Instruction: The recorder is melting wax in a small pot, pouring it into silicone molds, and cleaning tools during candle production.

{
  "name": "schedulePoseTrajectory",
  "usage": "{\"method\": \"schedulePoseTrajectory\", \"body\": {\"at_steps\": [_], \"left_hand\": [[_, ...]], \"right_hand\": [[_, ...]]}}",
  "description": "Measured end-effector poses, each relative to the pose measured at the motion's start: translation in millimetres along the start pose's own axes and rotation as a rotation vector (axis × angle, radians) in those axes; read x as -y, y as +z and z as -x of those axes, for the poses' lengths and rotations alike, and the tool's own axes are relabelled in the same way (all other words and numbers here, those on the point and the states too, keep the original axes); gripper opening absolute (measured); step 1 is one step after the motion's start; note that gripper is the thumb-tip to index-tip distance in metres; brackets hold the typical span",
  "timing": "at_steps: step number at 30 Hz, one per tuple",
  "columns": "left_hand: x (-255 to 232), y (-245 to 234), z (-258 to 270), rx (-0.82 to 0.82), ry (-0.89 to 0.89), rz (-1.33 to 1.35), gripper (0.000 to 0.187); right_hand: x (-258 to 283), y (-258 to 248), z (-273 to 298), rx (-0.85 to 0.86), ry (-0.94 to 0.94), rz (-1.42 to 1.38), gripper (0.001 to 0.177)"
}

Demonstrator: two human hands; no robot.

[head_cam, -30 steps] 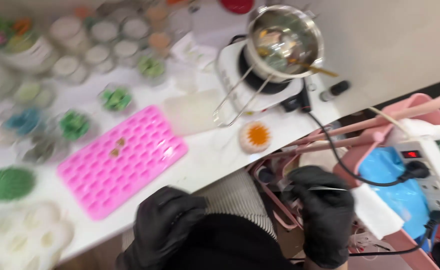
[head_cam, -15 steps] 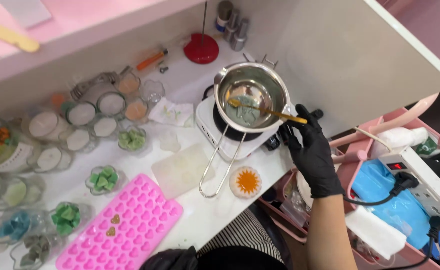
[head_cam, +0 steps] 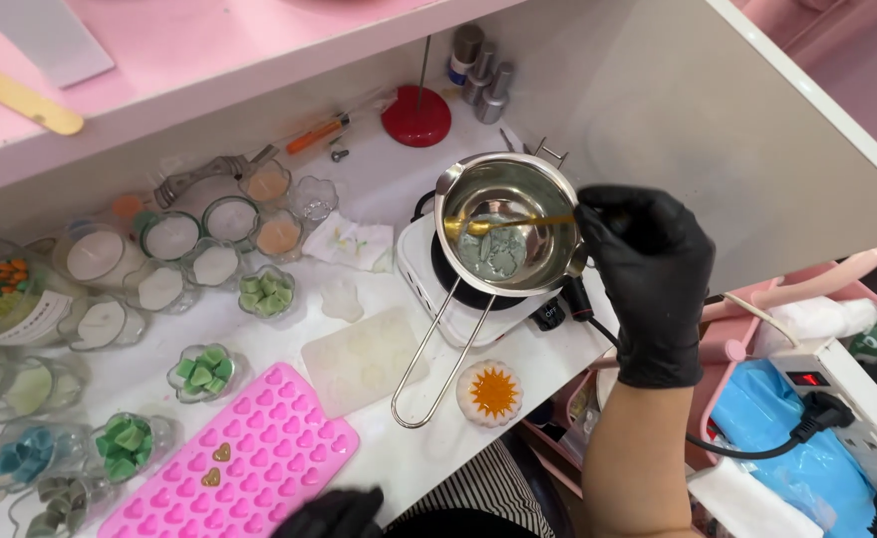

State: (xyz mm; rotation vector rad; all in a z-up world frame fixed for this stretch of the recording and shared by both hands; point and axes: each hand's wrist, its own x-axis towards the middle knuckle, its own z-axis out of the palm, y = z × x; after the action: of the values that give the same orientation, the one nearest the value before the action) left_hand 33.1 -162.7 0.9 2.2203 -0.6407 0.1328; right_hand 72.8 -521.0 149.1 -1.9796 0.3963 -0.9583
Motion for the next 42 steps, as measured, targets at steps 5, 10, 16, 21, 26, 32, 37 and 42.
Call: {"method": "schedulePoseTrajectory", "body": {"at_steps": [5,10,16,21,26,32,37,42], "left_hand": [[-81.1,-31.7,-85.9,-0.097,-0.05,0.3,0.052],[-121.7,-25.4,-131.5,0.096,-0.137,0.318,0.09],[-133.9,-20.6,-159.9,0.508,-0.524,0.549,0.071],[-134.3,-11.5,-154.0,0.521,-0.597,0.774,0.03],[-139.9,-12.9,-143.1,0.458,-0.547,0.691,0.018],[-139.1,-11.4,-136.4,0.413,-0.432,0.57,0.017],[-139.3,-10.8,-136.9,0.426,-0.482,0.612,0.019],[-137.0,-7.6,-136.4,0.421,-0.51,0.622,0.02]], "right_hand": [[18.5,24.1,-8.5,0.158,0.158,-0.153,0.016],[2.5,1.2,0.0,0.183,0.074,-0.074,0.014],[-16.3,-34.5,12.2,0.183,0.07,-0.148,0.011],[-24.0,-45.1,18.2,0.125,0.043,-0.177,0.008],[-23.0,-47.0,25.8,0.065,0.072,-0.145,0.008],[-34.1,-46.8,33.0,0.106,-0.004,-0.139,0.009],[-20.5,-44.5,34.2,0.112,0.051,-0.084,0.009],[-27.6,-48.6,34.4,0.137,0.023,-0.085,0.009]]}}
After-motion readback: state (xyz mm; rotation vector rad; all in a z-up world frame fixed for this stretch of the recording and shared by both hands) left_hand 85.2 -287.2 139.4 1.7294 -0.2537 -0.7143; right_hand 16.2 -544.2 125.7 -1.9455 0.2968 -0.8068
